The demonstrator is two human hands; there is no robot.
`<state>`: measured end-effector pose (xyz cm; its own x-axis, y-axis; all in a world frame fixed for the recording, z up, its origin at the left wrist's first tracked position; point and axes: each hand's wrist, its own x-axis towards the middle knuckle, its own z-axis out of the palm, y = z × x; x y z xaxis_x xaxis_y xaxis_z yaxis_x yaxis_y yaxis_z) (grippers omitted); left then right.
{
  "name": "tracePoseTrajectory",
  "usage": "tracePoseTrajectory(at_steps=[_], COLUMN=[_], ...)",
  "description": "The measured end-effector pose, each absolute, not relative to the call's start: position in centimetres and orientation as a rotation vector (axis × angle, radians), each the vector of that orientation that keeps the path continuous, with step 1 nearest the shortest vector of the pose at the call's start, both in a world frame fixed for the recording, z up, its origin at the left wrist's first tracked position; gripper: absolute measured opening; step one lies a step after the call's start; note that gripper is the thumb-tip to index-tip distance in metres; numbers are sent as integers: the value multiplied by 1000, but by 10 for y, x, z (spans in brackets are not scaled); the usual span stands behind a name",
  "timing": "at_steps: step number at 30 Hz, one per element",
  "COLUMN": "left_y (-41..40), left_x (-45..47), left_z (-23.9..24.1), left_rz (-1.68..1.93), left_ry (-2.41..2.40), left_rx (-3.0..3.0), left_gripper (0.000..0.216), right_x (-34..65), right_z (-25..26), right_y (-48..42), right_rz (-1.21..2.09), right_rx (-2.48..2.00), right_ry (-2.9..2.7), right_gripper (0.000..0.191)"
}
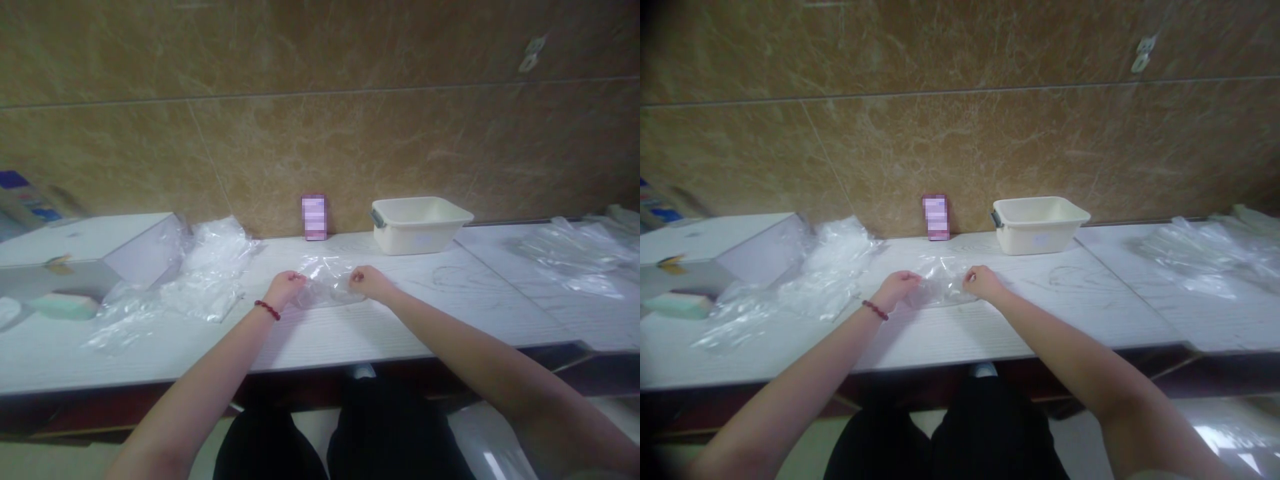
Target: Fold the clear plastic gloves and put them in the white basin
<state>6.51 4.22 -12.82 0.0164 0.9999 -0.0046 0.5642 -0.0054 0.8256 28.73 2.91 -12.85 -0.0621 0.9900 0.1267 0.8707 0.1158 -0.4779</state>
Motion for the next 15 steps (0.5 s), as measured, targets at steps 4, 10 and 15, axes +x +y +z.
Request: tracePoseTrajectory(at_steps=[4,10,15], left_y=[48,55,58], left_x=[70,73,73], left_z=[-131,-142,-152], left_rz=[933,1029,1173], left_ry=[1547,1559,1532], left_rx=[1555,1451,1404], left_gripper=[25,30,38], right_x=[285,287,289], right_z=[-126,-136,-153], right_y=[32,42,48], right_rz=[479,557,678], right_rx=[-1815,-1763,-1628], right_ry=[-1949,-1795,-1608], right_gripper=[13,22,38])
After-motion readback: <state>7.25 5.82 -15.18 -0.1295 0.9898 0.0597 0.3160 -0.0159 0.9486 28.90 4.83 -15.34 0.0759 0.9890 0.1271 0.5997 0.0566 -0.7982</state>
